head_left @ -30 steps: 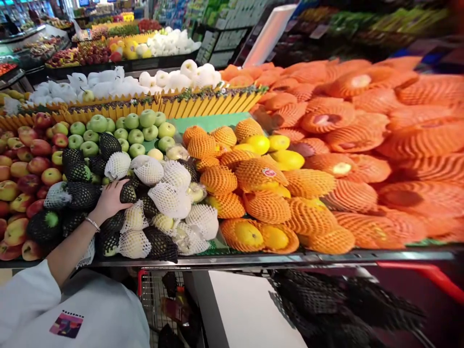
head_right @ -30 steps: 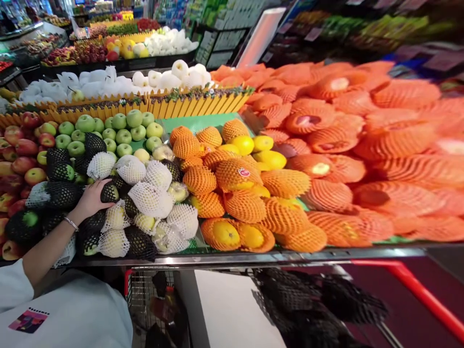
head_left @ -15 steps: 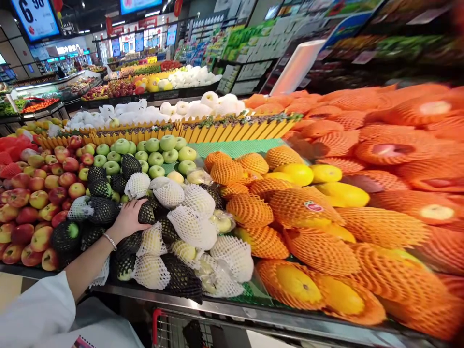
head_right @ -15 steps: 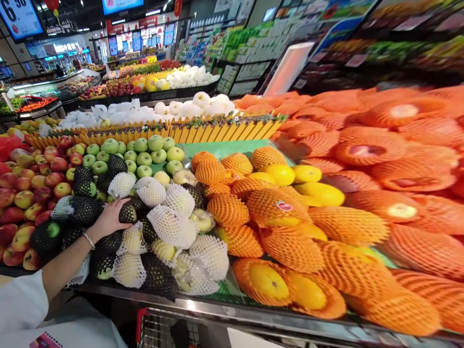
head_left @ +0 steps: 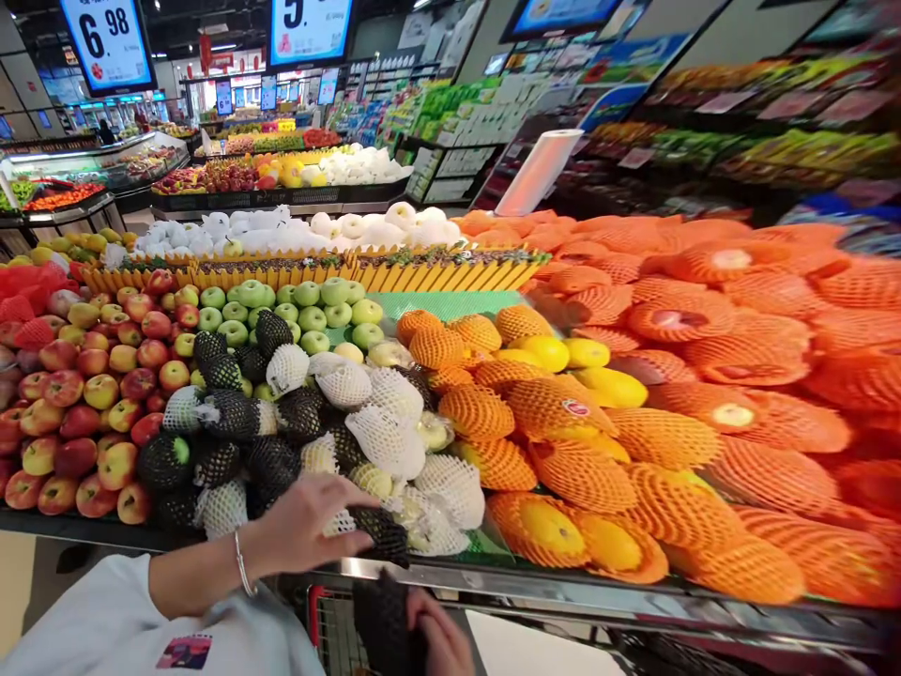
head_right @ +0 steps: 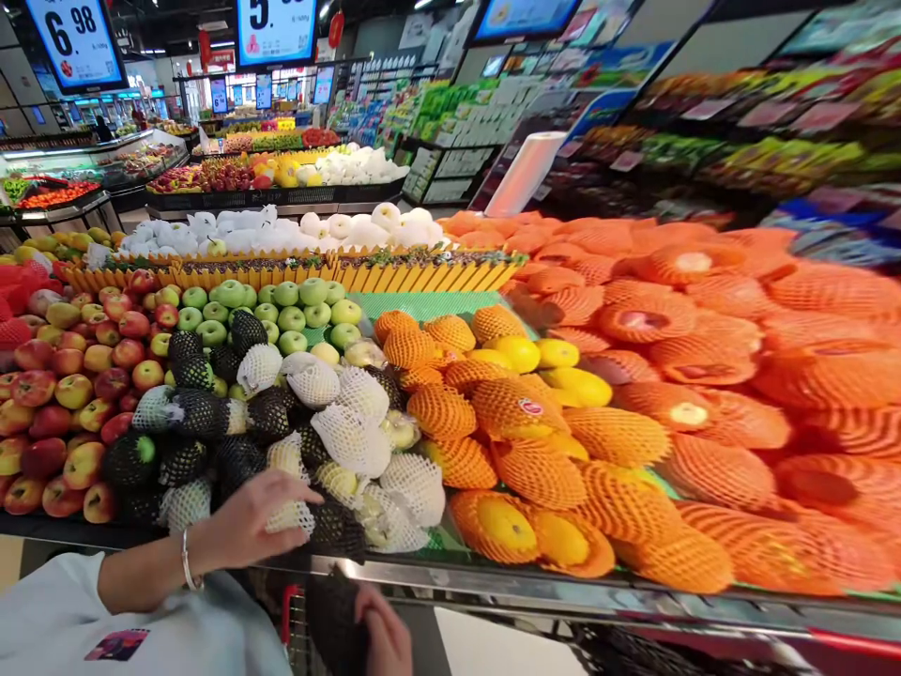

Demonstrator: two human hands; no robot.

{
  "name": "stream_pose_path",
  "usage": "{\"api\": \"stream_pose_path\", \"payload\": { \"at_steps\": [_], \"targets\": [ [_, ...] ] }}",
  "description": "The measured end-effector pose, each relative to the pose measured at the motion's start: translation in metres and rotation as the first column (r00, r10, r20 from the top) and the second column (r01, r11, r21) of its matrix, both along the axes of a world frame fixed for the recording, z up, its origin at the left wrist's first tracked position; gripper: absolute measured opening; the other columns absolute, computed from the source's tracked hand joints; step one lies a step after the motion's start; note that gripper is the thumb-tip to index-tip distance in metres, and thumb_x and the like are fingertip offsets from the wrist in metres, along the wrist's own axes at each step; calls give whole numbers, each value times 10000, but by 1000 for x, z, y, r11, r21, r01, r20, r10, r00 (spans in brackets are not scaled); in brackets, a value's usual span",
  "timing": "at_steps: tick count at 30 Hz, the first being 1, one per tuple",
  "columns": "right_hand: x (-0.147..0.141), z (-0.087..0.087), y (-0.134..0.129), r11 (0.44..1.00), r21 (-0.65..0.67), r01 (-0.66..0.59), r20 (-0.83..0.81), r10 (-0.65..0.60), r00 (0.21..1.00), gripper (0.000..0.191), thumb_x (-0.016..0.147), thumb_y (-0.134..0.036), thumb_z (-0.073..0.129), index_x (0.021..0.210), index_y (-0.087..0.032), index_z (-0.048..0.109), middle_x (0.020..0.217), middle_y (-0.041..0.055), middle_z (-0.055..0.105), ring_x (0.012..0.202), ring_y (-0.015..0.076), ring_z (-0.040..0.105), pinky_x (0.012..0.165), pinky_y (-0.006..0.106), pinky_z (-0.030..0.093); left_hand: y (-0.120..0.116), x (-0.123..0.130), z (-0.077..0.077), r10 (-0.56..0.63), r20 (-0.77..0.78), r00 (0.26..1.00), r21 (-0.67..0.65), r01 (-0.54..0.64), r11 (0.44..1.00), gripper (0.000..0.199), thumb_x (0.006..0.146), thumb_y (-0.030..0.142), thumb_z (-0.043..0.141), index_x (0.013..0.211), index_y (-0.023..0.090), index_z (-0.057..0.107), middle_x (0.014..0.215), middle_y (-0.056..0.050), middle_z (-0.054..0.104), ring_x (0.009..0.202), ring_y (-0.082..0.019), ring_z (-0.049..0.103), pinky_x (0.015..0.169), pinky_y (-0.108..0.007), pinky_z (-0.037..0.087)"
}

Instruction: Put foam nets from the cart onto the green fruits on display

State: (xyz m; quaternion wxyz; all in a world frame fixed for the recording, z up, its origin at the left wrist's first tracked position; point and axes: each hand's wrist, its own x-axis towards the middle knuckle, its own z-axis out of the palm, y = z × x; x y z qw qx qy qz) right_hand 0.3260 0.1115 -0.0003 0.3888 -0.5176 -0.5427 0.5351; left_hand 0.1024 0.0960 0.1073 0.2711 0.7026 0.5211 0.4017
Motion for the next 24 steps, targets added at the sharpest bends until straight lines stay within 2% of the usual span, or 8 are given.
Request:
{"api": "stream_pose_path", "payload": {
  "at_steps": [2,4,6,8,12,16,19,24],
  "targets": [
    [-23,24,25,994,93,60,-93,-52,994,320,763,-463,607,568,-227,513,571,-13,507,565,170,483,531,290,406,-12,11,-1,-93,152,984,-108,110,988,558,920,513,515,1354,165,483,1298,-164,587,1223,-274,549,1061,-430,426],
    [-50,54,38,967,238,92,-142,-59,988,227,770,-437,625,708,-219,614,761,20,629,763,210,582,692,316,471,-17,13,-6,-52,260,964,-179,101,979,754,869,564,571,1453,142,349,1440,-206,461,1336,-314,451,1124,-479,353],
    [-79,78,39,932,359,36,-156,22,988,229,802,-411,635,930,-224,666,984,51,672,962,244,609,864,370,480,-17,6,-9,92,321,943,-202,-27,979,819,840,542,625,1480,160,286,1493,-197,400,1382,-328,391,1157,-507,296],
    [-107,89,33,903,426,-54,-161,134,978,363,828,-369,647,1169,-248,615,1188,66,640,1122,252,584,982,405,456,-16,-10,-7,280,357,891,-190,-224,956,713,852,482,629,1438,192,344,1454,-155,454,1350,-310,428,1149,-497,314],
    [-145,84,22,894,423,-145,-232,262,937,522,869,-326,641,1361,-302,470,1376,71,539,1251,226,533,1049,391,455,-23,-52,8,517,314,797,-90,-517,851,352,872,396,611,1175,227,554,1206,-81,605,1184,-261,551,1074,-447,403],
    [-154,78,24,919,350,-184,-296,295,909,534,882,-348,634,1384,-304,460,1208,77,639,1103,203,627,962,367,524,-34,-80,20,533,175,828,2,-542,840,181,845,367,644,827,229,529,1152,-82,609,1161,-256,564,1037,-431,434],
    [-152,77,29,912,333,-241,-274,338,900,483,877,-358,641,1342,-297,530,1117,63,689,1037,206,656,931,371,536,-36,-88,18,516,174,839,-22,-520,854,191,841,353,643,859,239,490,1128,-72,625,1129,-235,593,982,-400,479],
    [-148,76,30,940,301,-161,-259,243,935,374,865,-393,651,1223,-287,632,1166,64,693,1055,223,647,916,376,535,-29,-92,16,561,27,828,40,-561,827,263,801,309,693,1028,233,585,1020,-43,641,1009,-222,608,937,-393,488]
  ]
}}
